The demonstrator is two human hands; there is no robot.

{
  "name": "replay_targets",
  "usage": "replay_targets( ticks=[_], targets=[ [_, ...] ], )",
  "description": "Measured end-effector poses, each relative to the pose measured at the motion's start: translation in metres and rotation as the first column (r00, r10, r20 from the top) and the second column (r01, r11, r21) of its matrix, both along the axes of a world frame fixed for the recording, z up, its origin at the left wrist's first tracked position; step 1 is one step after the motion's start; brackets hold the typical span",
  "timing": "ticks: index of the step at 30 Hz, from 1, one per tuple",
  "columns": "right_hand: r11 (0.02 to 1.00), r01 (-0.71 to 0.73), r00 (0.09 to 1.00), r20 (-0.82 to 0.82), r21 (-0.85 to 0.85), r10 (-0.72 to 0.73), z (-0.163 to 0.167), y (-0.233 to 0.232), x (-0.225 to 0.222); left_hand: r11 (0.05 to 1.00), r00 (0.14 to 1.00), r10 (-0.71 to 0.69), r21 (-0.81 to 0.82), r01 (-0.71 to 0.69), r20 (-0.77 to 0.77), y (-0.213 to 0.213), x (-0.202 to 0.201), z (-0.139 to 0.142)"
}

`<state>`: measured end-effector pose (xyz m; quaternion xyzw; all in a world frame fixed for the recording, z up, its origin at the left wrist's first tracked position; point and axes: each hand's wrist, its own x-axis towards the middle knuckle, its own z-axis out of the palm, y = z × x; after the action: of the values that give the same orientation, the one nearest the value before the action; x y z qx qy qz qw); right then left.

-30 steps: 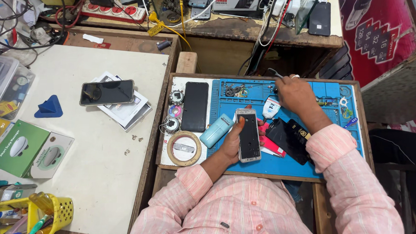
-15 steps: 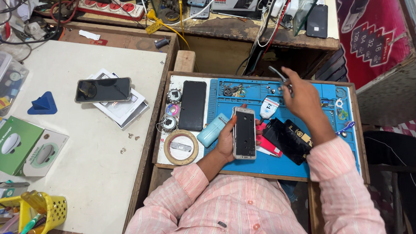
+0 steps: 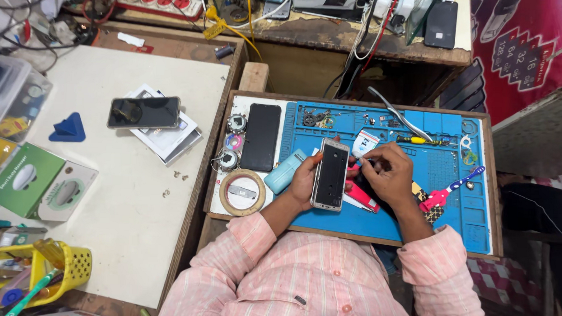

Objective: The person sits at a repair bench and first presses the keypad of a small feature phone, then sets it down and picks up a smartphone. They remove the smartphone's back cover, work at its battery and internal compartment with their hands, and continue handling the opened phone on the mat.

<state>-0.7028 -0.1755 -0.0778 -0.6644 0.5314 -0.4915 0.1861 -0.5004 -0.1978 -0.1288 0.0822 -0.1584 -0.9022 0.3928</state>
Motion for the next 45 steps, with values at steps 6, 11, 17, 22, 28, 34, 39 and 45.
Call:
replay_targets(
  ticks=[6,11,17,22,28,34,39,45],
  targets=[
    [0.999,-0.04,0.996,0.075,0.027,0.038,0.0,0.005,0.0,0.999,0.997,-0.015,-0.043,0.018,0.073,-0.001,-0.003,0.002],
    [0.997,0.016,0.996,0.089,0.078,-0.023,-0.004,0.006,0.004,0.996,0.995,-0.044,-0.078,0.051,0.092,-0.001,0.001,0.0],
    [0.997,0.029,0.995,0.098,-0.071,-0.022,-0.001,-0.001,0.008,0.997,0.995,-0.042,-0.054,0.047,0.092,-0.002,0.003,0.002],
    [0.998,0.034,0.95,0.307,0.055,-0.049,-0.008,-0.003,0.025,0.994,0.994,-0.111,-0.009,0.111,-0.021,-0.006,0.004,-0.014],
    [0.996,0.002,0.986,0.164,-0.088,0.012,-0.02,-0.011,0.039,0.994,0.995,-0.055,0.089,0.062,-0.079,0.005,0.011,-0.033],
    [0.995,-0.101,0.929,0.358,0.009,0.091,-0.012,-0.019,0.051,0.981,0.996,-0.08,0.174,0.086,-0.044,0.006,0.012,-0.016],
    [0.995,-0.096,0.96,0.263,-0.012,0.096,-0.015,-0.02,0.054,0.982,0.992,-0.091,0.157,0.104,-0.088,0.006,0.012,-0.022],
    [0.995,-0.098,0.959,0.264,-0.036,0.104,-0.013,-0.019,0.054,0.984,0.99,-0.108,0.134,0.119,-0.086,0.006,0.013,-0.025]
  ],
)
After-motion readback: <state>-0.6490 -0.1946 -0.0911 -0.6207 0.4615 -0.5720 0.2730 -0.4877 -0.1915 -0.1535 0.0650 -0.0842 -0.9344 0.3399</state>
